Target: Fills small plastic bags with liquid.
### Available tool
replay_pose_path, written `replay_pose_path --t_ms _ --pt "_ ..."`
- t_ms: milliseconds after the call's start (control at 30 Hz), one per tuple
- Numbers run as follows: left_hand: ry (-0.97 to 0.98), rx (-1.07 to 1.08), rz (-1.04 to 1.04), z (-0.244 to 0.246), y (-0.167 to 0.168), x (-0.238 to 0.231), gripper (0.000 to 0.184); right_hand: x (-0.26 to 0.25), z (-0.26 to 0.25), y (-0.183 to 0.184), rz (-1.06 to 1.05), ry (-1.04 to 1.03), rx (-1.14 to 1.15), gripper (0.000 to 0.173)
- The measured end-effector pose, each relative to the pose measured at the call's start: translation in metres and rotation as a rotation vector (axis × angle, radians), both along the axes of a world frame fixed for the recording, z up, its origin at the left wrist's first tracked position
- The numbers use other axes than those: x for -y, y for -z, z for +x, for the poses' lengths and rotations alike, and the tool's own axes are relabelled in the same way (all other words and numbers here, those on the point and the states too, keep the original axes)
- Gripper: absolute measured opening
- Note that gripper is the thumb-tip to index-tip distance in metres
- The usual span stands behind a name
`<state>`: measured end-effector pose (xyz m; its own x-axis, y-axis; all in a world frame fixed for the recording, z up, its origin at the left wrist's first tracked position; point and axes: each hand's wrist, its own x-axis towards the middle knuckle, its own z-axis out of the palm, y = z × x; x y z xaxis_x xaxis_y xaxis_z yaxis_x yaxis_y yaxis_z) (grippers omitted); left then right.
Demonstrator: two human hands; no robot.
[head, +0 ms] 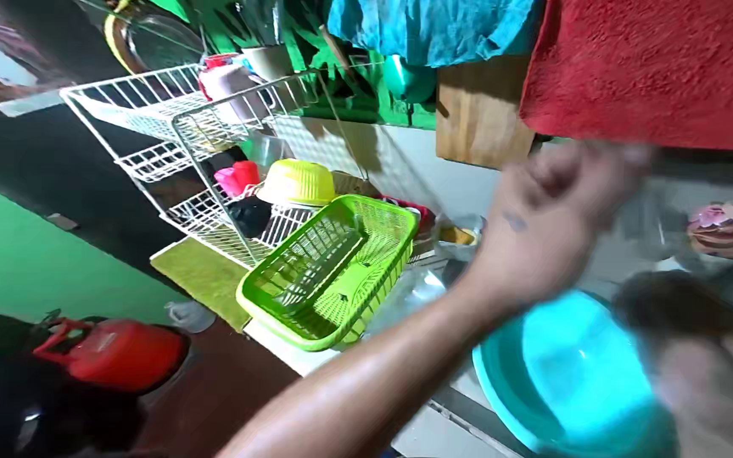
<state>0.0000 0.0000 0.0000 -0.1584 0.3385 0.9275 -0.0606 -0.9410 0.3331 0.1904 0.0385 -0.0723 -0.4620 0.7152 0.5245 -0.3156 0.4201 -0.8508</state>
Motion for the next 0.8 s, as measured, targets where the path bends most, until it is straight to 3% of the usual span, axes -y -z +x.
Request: replay_pose_path --t_ms 67,133,233,367,600,800 --pt "-0.127 -0.078 -0.664 0.050 0.003 0.029 0.031 -0.004 0.023 -0.009 0.001 0.063 -0.050 0.020" --pt "-0.043 -0.151 -0.915 0.081 0.024 0.018 0.033 -0.009 0.041 -0.005 0.058 0.169 0.022 0.024" --pt "0.099 -0.114 -1.022 0.102 0.063 -0.006 0.033 -0.021 0.063 0.017 0.029 0.188 0.143 0.026" --pt "0.181 -0.103 -1.162 0.099 0.088 -0.022 0.038 -0.040 0.077 0.051 -0.168 0.027 0.164 0.020" --pt "-0.199 -0.467 -1.489 0.067 0.105 -0.044 0.035 -0.058 0.051 0.076 -0.312 0.286 0.418 0.016" --pt "-0.313 -0.532 -1.602 0.055 0.101 -0.058 0.033 -0.076 0.038 0.072 -0.288 0.413 0.550 0.016"
